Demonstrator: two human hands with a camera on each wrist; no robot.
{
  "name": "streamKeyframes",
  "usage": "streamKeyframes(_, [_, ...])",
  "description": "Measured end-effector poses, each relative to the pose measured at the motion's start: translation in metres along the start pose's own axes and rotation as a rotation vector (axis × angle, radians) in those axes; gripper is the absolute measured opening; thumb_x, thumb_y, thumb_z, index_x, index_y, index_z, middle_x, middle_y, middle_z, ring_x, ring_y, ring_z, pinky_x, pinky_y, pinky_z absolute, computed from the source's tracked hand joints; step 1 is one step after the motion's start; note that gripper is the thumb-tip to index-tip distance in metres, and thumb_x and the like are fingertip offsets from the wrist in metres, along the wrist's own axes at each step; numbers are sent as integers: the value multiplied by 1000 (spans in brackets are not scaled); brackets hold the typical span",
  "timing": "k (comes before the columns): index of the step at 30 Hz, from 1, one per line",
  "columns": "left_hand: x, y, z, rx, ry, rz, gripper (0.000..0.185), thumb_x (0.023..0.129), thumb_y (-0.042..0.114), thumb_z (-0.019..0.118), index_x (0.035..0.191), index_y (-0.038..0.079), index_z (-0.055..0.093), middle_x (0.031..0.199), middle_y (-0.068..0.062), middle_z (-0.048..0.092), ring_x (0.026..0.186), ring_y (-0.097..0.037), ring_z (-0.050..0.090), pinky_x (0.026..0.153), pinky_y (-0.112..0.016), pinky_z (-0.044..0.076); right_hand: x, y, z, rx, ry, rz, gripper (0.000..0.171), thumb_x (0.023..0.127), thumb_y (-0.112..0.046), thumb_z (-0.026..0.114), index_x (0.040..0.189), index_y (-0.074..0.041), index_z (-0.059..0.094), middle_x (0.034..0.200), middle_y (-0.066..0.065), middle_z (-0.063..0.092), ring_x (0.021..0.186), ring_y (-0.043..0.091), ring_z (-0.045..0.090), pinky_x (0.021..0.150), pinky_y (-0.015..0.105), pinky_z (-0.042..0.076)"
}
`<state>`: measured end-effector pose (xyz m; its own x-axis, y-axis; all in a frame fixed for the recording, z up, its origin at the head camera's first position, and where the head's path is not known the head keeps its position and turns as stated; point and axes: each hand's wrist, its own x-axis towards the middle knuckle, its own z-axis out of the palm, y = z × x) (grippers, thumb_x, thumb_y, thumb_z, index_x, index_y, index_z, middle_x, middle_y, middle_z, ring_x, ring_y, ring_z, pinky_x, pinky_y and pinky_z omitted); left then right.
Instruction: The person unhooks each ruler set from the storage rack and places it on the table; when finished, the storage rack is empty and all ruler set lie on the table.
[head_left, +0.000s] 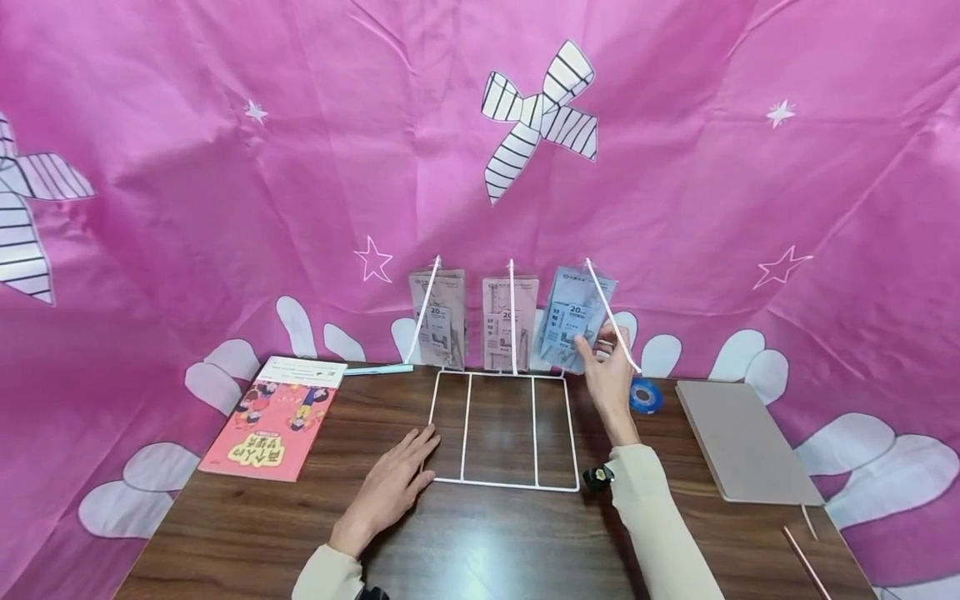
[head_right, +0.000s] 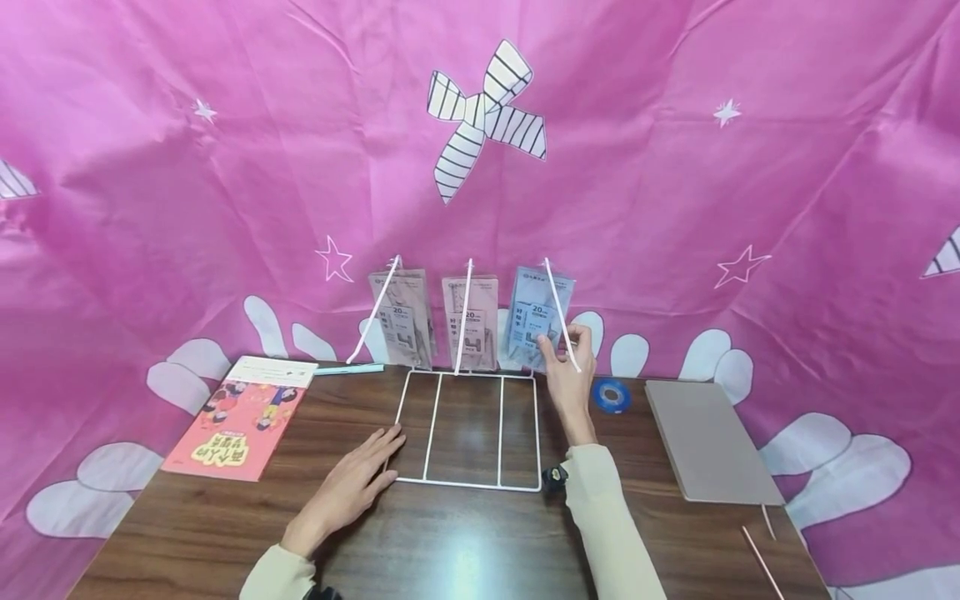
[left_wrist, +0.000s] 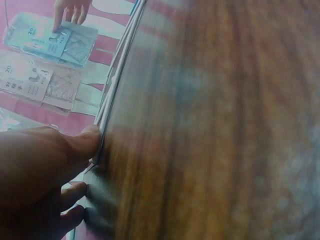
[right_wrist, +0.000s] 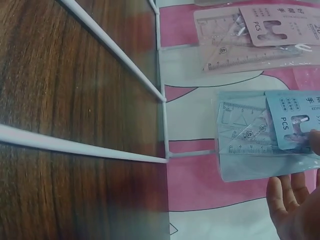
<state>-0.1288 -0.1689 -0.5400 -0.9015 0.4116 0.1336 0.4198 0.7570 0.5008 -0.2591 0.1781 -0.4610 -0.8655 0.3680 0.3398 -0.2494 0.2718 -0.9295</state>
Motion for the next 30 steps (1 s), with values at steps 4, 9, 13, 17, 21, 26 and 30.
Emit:
streamKeyframes(4, [0,-2,2,-6,14,14,53,103,15,65,152,-1,52,162,-17,43,149,-45,38,115,-63,36,-7,-19,-4,19,10,-22,27,97,-1,71,113,15,56,109,30,63,96,33,62,72,9,48])
streamKeyframes(9, [-1,-5,4,4,62,59,52,102,15,66,150,-2,53,160,-20,46,147,-46,41,112,-63,39,-10,-18,-11,76,-14,-31,20,97,2,70,107,17,61,101,31,65,85,21,65,69,14,53])
streamKeyframes(13, [-1,-5,3,4,52,54,53,103,16,65,151,-1,52,161,-19,45,148,-46,40,114,-63,38,-12,-18,-19,114,-46,-5,22,98,2,70,108,19,60,101,30,66,79,8,66,67,15,53])
streamKeyframes(17, [0,-4,1,-6,13,20,54,103,17,65,153,0,52,163,-18,43,150,-45,37,115,-63,36,-16,-19,-25,88,-55,-28,21,97,3,70,108,18,61,102,31,67,79,4,64,70,12,53])
streamKeyframes(21, [0,-6,1,5,-3,8,54,105,19,63,154,2,50,164,-16,42,151,-43,36,117,-62,35,-22,-22,-30,72,-60,-46,20,95,6,71,107,19,62,99,33,67,79,7,63,71,11,53])
streamKeyframes(26, [0,-6,0,-3,-6,6,54,104,19,64,154,2,51,164,-16,42,151,-43,36,117,-62,35,-31,-28,-37,54,-79,-29,18,96,6,71,108,17,63,101,33,68,79,3,64,72,11,53])
streamKeyframes(30, [1,-6,0,-3,-3,14,54,104,18,65,154,2,51,163,-16,42,151,-44,36,116,-63,36,-37,-30,-43,42,-89,-30,17,95,6,71,106,17,63,102,35,70,79,0,65,72,12,54])
